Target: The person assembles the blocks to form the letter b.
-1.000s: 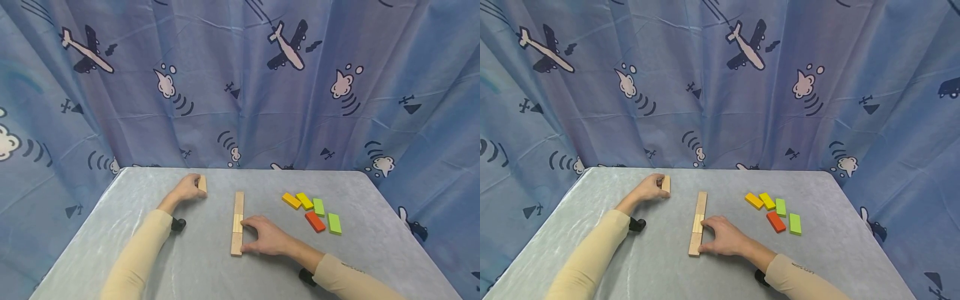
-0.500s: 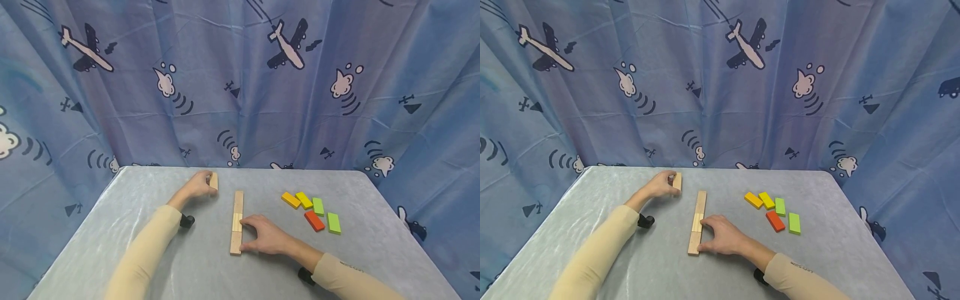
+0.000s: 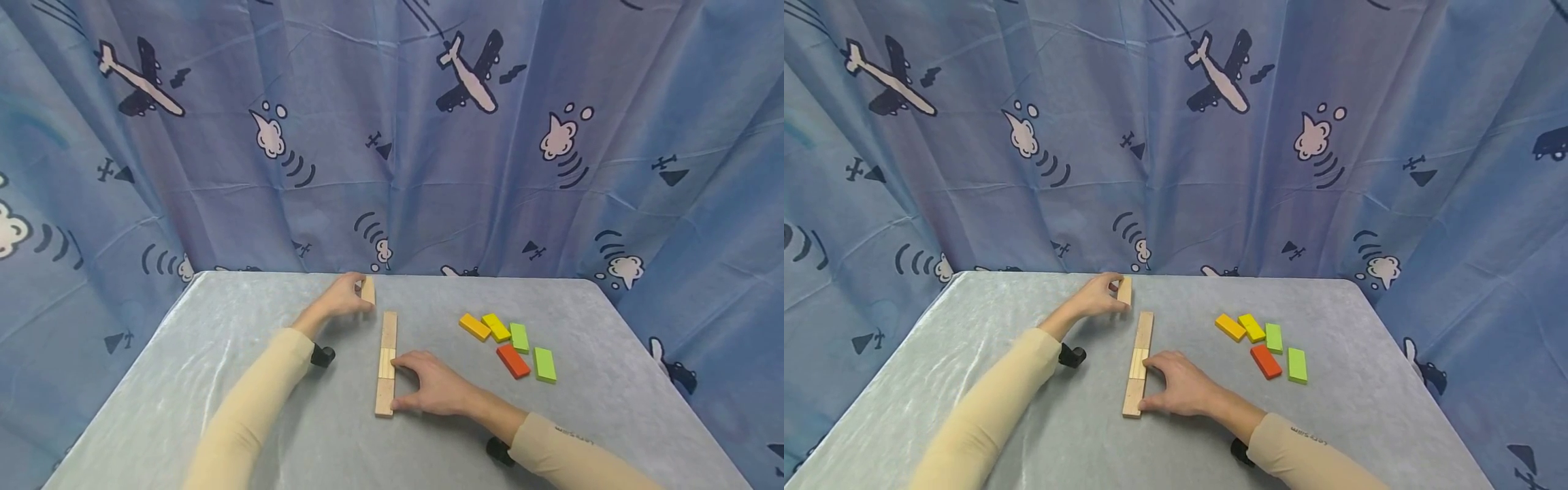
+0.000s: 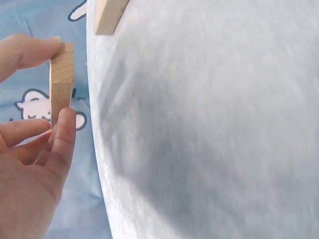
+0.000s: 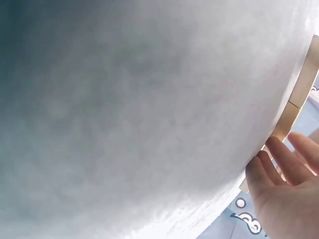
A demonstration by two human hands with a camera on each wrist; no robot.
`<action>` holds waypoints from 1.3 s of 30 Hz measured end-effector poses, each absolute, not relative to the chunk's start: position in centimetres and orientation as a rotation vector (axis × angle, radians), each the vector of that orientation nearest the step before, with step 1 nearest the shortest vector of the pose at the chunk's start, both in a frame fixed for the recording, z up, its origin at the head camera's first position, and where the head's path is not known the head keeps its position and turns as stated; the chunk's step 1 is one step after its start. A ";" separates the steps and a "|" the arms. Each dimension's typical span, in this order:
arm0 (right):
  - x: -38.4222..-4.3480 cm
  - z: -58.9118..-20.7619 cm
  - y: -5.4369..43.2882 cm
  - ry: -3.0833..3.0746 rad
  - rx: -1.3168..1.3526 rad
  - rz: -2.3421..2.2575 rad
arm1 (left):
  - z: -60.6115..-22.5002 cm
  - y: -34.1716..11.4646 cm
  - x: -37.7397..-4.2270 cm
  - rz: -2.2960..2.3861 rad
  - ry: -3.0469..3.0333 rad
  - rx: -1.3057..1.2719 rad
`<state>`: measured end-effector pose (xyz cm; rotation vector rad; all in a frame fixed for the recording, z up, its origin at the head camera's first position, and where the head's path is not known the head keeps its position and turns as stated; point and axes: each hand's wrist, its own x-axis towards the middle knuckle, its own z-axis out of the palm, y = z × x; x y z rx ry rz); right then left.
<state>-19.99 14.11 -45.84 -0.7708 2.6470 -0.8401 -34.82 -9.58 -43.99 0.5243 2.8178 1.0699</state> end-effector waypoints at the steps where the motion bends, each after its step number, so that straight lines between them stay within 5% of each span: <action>1: -20.0 -45.8 14.1 2.647 -0.765 -0.835 | -44.0 -9.3 -34.9 1.076 2.813 0.521; 39: -19.7 -45.5 14.4 2.646 -0.799 -0.800 | -46.2 -4.8 -37.0 1.078 2.698 0.557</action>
